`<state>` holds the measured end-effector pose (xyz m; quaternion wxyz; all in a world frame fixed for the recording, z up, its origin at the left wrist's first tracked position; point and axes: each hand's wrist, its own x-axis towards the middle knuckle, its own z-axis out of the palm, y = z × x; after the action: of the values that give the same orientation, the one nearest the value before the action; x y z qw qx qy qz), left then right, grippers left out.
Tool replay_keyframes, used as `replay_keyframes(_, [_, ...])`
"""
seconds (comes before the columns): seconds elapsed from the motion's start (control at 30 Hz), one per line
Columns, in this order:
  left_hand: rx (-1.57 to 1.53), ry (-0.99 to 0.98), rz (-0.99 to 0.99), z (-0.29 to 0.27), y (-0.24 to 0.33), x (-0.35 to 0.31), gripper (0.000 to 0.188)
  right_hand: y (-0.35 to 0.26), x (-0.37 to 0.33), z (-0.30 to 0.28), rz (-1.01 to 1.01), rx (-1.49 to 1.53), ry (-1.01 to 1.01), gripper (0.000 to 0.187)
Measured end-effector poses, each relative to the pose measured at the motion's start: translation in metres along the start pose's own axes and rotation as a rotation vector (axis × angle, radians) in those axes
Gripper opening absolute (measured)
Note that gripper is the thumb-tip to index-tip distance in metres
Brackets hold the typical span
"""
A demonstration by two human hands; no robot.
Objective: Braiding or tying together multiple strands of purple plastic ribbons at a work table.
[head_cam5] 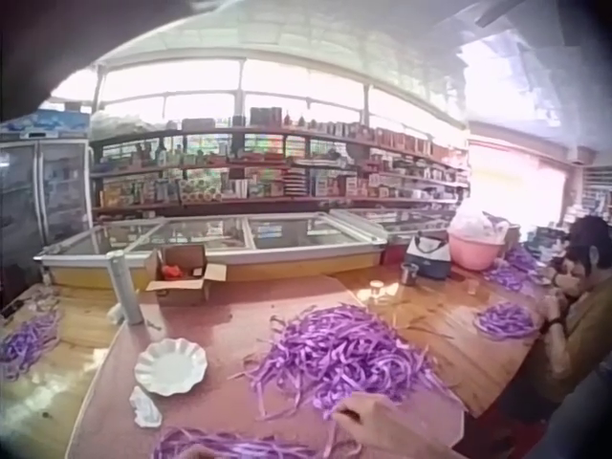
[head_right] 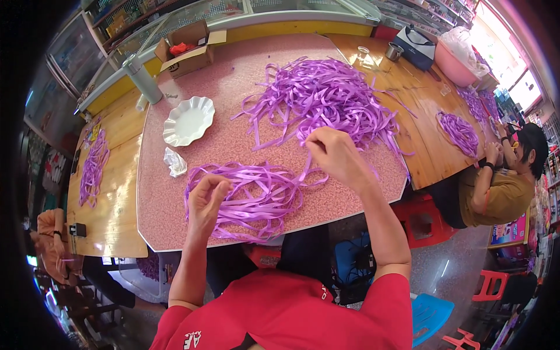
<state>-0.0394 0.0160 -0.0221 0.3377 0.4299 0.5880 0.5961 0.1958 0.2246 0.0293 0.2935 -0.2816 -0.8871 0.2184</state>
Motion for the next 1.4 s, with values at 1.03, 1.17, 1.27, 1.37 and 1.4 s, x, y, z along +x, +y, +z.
replay_keyframes(1.03, [-0.037,-0.248,-0.198,-0.013,-0.002,0.006,0.019,-0.040,-0.009,0.049,-0.205,0.228,-0.041,0.044])
replay_keyframes(1.17, [-0.161,-0.298,-0.209,-0.001,0.002,0.018,0.022,-0.074,-0.018,0.083,-0.210,0.493,-0.130,0.035])
replay_keyframes(1.27, [-0.247,-0.314,-0.258,-0.010,-0.002,0.028,0.023,-0.076,-0.007,0.094,-0.205,0.460,-0.112,0.027])
replay_keyframes(1.37, [-0.381,-0.273,-0.385,-0.022,-0.009,0.040,0.023,-0.067,0.005,0.105,-0.252,0.362,-0.079,0.023])
replay_keyframes(1.4, [-0.304,-0.259,-0.345,-0.026,-0.008,0.044,0.022,-0.063,0.008,0.108,-0.276,0.295,-0.058,0.022])
